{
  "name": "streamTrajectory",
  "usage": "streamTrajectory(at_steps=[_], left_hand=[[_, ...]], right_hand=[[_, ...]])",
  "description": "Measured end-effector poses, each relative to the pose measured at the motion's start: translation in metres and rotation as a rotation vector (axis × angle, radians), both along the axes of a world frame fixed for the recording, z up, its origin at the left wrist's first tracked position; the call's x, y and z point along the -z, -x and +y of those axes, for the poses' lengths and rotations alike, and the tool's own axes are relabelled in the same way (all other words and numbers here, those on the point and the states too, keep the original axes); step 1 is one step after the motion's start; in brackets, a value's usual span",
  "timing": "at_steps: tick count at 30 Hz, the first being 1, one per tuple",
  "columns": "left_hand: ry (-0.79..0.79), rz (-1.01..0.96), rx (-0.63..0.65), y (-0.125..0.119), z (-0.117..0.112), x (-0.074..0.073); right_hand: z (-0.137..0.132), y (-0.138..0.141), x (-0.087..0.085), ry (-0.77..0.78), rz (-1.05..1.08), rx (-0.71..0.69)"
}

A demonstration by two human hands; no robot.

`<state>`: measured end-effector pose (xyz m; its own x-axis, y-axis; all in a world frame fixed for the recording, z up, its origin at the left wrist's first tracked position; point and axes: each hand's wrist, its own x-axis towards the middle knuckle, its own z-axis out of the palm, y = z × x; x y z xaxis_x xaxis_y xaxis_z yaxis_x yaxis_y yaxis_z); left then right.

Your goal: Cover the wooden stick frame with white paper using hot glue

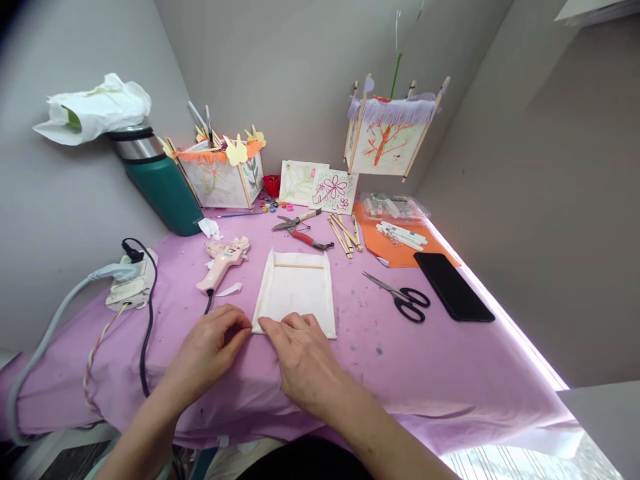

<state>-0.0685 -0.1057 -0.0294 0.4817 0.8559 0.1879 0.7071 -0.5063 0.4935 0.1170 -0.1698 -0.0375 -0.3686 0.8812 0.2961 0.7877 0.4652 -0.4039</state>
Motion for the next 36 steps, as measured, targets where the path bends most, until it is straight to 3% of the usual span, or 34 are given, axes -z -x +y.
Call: streamTrajectory(at_steps=[8, 12, 19, 27, 30, 33, 36], left_hand=[[0.089, 0.133, 0.104, -0.008, 0.017, -0.012], [0.211, 0.207, 0.062, -0.012, 0.029, -0.019], [0.287, 0.274, 0.052, -0.016, 0.037, -0.027], [0.24, 0.3, -0.045, -0.026, 0.034, -0.024], [0.248, 0.169, -0.042, -0.02, 0.031, -0.019], [0.419, -0.188, 0.102, -0.001, 0.028, -0.015], [0.388, -0.399, 0.067, 0.016, 0.019, -0.011]], right_hand=[[0.002, -0.001, 0.002, -0.041, -0.045, -0.036], [0.002, -0.002, -0.001, -0.041, -0.07, -0.044], [0.002, 0.0, 0.0, -0.062, -0.102, -0.028], [0.003, 0.005, 0.005, -0.046, -0.066, 0.01], [0.002, 0.005, 0.004, -0.025, -0.038, 0.021], [0.001, 0.005, 0.005, -0.018, -0.023, 0.027], [0.002, 0.005, 0.007, -0.006, -0.012, 0.03]])
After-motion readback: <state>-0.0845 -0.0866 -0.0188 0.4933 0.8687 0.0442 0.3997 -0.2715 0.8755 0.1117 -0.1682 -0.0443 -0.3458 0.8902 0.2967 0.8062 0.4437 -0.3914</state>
